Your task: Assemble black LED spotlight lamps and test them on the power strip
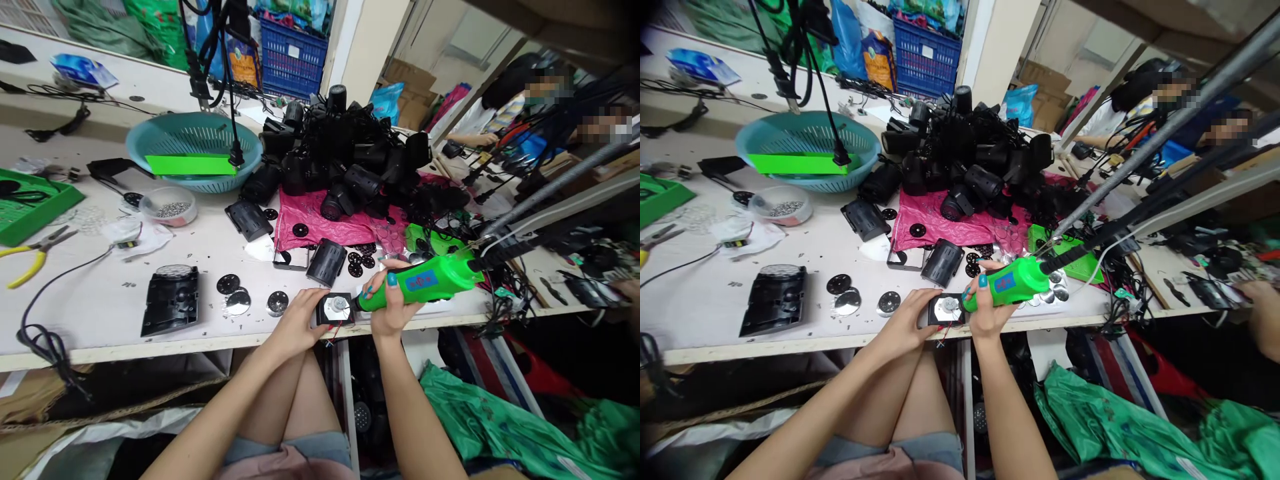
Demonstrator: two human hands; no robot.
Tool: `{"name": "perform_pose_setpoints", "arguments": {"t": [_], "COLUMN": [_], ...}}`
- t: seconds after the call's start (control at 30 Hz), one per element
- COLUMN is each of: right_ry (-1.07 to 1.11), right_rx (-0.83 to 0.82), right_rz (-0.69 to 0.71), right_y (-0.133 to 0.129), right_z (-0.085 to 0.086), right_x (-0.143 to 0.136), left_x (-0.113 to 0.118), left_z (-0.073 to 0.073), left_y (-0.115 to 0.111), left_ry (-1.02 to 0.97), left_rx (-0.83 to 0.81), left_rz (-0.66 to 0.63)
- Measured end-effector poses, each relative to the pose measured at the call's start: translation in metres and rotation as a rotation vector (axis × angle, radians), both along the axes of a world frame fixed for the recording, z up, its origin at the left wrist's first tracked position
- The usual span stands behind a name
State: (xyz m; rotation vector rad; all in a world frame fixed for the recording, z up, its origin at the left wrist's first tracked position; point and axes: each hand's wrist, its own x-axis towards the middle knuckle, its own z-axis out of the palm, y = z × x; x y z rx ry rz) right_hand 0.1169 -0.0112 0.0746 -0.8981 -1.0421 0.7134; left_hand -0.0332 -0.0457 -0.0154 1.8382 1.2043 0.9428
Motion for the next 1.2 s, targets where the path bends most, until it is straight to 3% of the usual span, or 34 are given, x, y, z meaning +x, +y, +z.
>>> {"name": "perform_pose_setpoints", "arguments": {"t": [0.23, 0.53, 0.8, 1.2], "right_ry": [-0.04, 0.102, 0.054, 0.018], "right_rx": [0.009, 0.187, 0.059, 0.037], "right_rz": [0.026, 0.03, 0.043, 0.041], "right_y": [-0.003, -0.017, -0.018, -0.008], "right_z": [-0.003, 0.035, 0.012, 0.003], "right_x": [-0.002, -0.017, -0.038, -0.037], "left_x": [0.0, -0.001, 0.0, -0.001], "left_z": [-0.004, -0.004, -0.004, -0.005], "left_y": [-0.001, -0.005, -0.005, -0.005], "left_ry": [-0.023, -0.008, -0.017, -0.03], "left_rx": [0.034, 0.071, 0.066, 0.073], "left_rz": [0.008, 0.016, 0.009, -0.009]}}
